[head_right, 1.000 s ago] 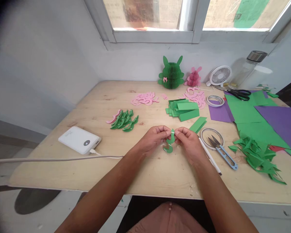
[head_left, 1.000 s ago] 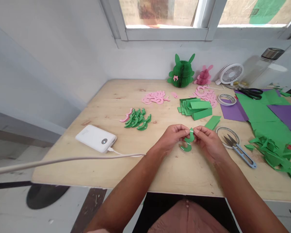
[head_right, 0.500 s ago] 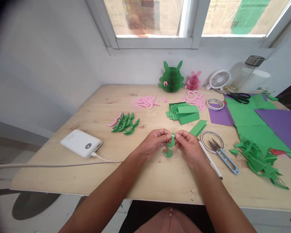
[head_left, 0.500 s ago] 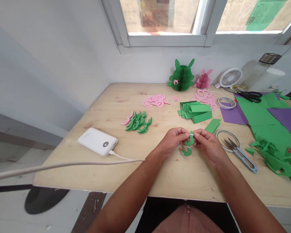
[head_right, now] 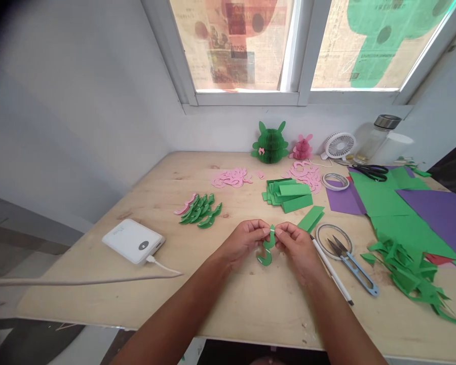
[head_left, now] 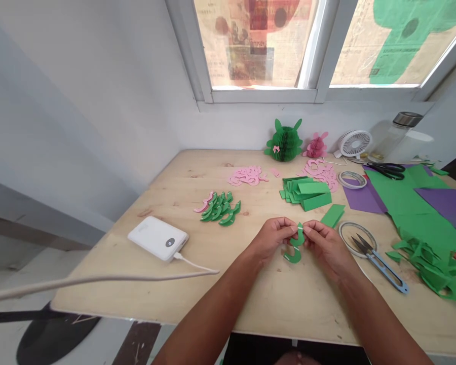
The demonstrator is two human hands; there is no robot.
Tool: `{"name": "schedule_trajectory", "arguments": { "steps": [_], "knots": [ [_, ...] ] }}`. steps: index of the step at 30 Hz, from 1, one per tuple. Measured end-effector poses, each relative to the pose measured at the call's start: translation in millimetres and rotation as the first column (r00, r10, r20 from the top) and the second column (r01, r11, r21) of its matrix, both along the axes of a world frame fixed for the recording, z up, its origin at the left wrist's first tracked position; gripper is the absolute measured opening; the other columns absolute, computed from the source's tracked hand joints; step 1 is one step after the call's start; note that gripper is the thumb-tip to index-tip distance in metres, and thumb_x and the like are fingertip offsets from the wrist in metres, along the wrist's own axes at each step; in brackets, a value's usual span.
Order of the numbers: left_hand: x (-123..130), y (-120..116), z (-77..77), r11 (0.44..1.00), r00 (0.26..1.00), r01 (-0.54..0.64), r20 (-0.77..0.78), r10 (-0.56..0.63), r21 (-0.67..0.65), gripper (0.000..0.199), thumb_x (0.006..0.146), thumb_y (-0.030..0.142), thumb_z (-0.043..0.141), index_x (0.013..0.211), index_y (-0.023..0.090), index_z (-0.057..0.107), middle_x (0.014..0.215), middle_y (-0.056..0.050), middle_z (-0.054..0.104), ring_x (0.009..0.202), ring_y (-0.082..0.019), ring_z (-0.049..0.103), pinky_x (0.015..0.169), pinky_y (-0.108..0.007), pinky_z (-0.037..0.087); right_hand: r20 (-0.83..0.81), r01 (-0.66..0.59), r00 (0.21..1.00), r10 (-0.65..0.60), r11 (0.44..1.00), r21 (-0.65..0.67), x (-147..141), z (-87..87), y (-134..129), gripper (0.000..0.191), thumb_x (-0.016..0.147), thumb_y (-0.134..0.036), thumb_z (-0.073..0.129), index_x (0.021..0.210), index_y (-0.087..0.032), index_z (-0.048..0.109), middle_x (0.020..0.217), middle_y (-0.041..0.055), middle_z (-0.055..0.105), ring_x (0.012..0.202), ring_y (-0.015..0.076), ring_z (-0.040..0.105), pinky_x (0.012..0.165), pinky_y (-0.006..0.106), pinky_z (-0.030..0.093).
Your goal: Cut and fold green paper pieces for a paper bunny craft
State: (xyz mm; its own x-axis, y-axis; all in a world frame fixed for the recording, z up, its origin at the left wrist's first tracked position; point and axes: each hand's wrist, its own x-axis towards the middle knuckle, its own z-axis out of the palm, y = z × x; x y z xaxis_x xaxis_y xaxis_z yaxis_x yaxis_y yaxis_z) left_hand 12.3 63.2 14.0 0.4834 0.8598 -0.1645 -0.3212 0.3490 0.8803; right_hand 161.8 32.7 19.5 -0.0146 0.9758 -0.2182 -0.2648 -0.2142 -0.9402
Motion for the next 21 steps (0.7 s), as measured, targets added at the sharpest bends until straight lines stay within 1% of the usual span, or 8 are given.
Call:
{"name": "schedule_trajectory", "arguments": {
  "steps": [5,13,21],
  "knots": [
    [0.3,0.3,-0.7,1.000,1.000,0.005,0.002,-0.005,-0.009,0.038,0.060,0.043,0.080,0.070,0.013,0.058,0.064,-0.002,0.059,0.059,-0.011,0.052,0.057,-0.024,0.036,0.009,-0.017,1.000,0.017,1.000,0.000,0.8,0.2,-0.2,0.030,0.066,-0.045,0.078,0.074,-0.019,0.065,0.070,-0.0002,0.059,0.064,0.0111,0.046,0.061,0.025,0.034],
    [0.5,0.3,-1.6,1.000,1.000,0.012,0.005,-0.012,-0.022,0.040,0.059,0.044,0.080,0.071,0.013,0.057,0.064,-0.002,0.058,0.059,-0.011,0.051,0.057,-0.024,0.037,0.021,-0.012,1.000,0.012,1.000,0.004,1.5,-1.9,0.5,0.031,0.066,-0.046,0.078,0.075,-0.019,0.065,0.070,0.0000,0.059,0.064,0.0119,0.045,0.061,0.025,0.035],
    [0.2,-0.3,-1.1,1.000,1.000,0.000,0.008,0.000,-0.025,0.037,0.060,0.042,0.080,0.070,0.014,0.058,0.064,-0.002,0.058,0.059,-0.011,0.052,0.056,-0.024,0.037,0.040,0.009,0.999,-0.009,1.000,0.014,-0.3,1.6,0.9,0.033,0.063,-0.047,0.079,0.073,-0.019,0.064,0.066,-0.0004,0.057,0.061,0.0120,0.044,0.059,0.026,0.035]
  ]
}}
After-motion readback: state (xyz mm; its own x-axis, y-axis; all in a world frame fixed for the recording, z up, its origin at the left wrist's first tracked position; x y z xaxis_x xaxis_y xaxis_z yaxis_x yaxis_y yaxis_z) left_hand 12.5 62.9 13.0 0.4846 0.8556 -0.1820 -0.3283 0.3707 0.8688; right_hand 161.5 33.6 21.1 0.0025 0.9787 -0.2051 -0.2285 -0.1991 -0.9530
